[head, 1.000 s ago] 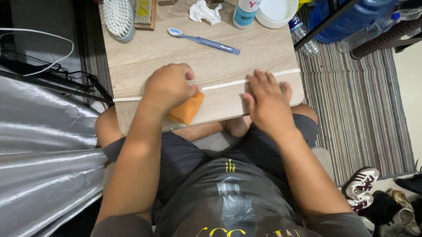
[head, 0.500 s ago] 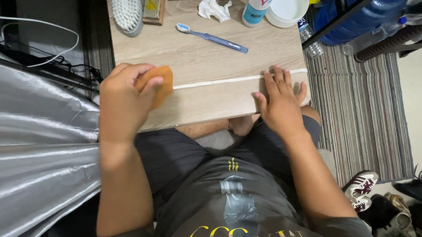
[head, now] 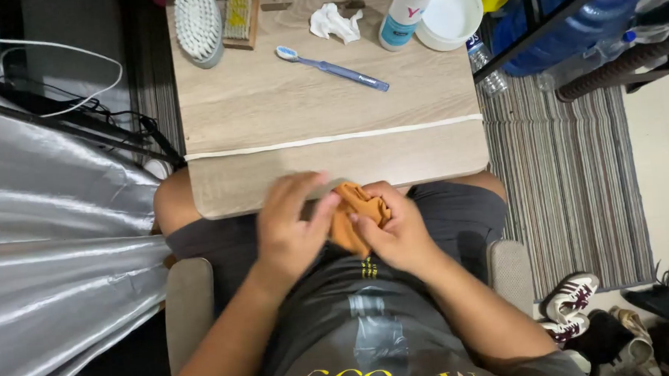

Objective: Cleaning a white shoelace using a toothbrush, cleaning solution, and a cloth on a wooden board.

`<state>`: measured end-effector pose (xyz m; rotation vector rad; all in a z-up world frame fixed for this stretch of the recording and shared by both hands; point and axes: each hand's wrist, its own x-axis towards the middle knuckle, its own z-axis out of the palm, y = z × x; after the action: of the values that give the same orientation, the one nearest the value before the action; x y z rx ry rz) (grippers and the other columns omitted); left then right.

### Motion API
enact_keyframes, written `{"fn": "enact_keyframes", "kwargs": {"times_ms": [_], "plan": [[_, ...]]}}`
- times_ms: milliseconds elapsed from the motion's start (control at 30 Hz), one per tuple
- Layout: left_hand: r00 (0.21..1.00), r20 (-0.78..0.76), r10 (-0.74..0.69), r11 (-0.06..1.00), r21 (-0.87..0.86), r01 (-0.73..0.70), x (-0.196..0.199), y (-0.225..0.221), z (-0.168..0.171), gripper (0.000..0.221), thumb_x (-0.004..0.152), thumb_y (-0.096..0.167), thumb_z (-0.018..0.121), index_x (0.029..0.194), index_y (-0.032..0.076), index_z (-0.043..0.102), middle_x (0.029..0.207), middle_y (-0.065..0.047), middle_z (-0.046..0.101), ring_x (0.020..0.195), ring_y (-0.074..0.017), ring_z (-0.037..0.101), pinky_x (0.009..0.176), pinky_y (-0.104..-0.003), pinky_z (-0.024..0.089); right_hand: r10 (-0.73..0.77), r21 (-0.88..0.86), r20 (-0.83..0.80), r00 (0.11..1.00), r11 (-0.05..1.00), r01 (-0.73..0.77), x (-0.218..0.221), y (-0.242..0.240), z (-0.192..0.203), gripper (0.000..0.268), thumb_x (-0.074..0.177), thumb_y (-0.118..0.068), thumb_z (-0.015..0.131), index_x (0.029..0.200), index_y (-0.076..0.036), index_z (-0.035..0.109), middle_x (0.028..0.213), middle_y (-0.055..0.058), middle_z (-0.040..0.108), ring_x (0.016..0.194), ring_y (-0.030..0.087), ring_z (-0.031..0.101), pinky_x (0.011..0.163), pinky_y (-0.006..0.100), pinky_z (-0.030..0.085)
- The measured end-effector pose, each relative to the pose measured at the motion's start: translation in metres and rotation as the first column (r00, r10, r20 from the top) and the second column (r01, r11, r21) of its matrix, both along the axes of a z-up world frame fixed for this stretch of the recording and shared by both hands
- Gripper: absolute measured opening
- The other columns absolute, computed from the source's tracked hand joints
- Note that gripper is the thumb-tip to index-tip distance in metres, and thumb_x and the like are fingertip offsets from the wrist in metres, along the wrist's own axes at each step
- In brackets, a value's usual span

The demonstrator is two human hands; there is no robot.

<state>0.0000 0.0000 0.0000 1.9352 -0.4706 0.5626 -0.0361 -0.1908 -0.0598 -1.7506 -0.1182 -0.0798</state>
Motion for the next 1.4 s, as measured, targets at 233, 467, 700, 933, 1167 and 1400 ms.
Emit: {"fn": "enact_keyframes", "kwargs": {"times_ms": [233,467,700,933,1167,1400], "plan": [[0.997,-0.06,0.045,0.768,0.64,0.004,0.016,0.054,-0.033,0.092,0.082,0.053,0.078,0.149,-0.001,0.045,0.158,-0.028,0.035,0.143,-0.0528,0.027,0.109,-0.07,0.023,0.0,-0.583,0.527,0.85,0.728,0.361,0.058,0.021,0.013,0.058,0.061,-0.03,0.089,0.116,-0.02,0.073,0.113,0.005,0.059,0.099,0.026,0.065,0.081,0.034,0.055],[0.959,-0.238,0.151,0.553,0.825,0.118,0.023,0.056,-0.058,0.089,0.082,0.034,0.072,0.157,0.005,0.033,0.164,-0.016,0.031,0.151,-0.0361,0.024,0.121,-0.064,0.013,0.188,-0.747,0.492,0.85,0.592,0.301,0.096,0.078,-0.01,0.03,0.088,-0.027,0.071,0.113,-0.012,0.072,0.113,0.008,0.064,0.104,0.029,0.058,0.081,0.041,0.042],[0.962,-0.186,0.198,0.595,0.803,0.033,0.02,0.059,-0.085,0.078,0.087,0.022,0.051,0.161,0.015,0.029,0.165,-0.006,0.03,0.154,-0.0306,0.02,0.124,-0.058,0.009,0.173,-0.756,0.424,0.889,0.608,0.242,0.096,0.055,-0.016,0.03,0.087,-0.039,0.074,0.109,-0.018,0.075,0.114,0.002,0.066,0.113,0.026,0.059,0.094,0.041,0.044],[0.966,-0.145,0.212,0.625,0.78,-0.02,0.02,0.058,-0.109,0.082,0.085,0.024,0.056,0.162,0.015,0.03,0.166,-0.007,0.031,0.154,-0.0283,0.019,0.125,-0.053,0.004,0.084,-0.686,0.458,0.885,0.667,0.291,0.105,-0.002,-0.013,0.021,0.087,-0.026,0.077,0.105,-0.014,0.074,0.111,0.005,0.068,0.106,0.031,0.063,0.088,0.044,0.045],[0.977,-0.03,0.21,0.674,0.728,-0.123,0.019,0.055,-0.106,0.075,0.087,0.016,0.051,0.161,0.013,0.036,0.163,-0.008,0.037,0.153,-0.0304,0.024,0.124,-0.053,0.008,-0.02,-0.751,0.425,0.905,0.55,0.365,0.108,-0.05,-0.011,0.033,0.072,-0.01,0.074,0.103,-0.023,0.078,0.106,-0.003,0.072,0.1,0.026,0.065,0.082,0.039,0.049],[0.979,-0.005,0.203,0.681,0.719,-0.137,0.02,0.057,-0.103,0.073,0.085,0.013,0.052,0.157,0.013,0.042,0.16,-0.008,0.042,0.149,-0.0321,0.032,0.123,-0.054,0.014,-0.127,-0.541,0.234,0.964,0.807,0.237,0.081,-0.038,0.066,0.042,0.077,0.007,0.061,0.113,-0.011,0.074,0.104,0.016,0.074,0.098,0.042,0.069,0.082,0.046,0.055]]}}
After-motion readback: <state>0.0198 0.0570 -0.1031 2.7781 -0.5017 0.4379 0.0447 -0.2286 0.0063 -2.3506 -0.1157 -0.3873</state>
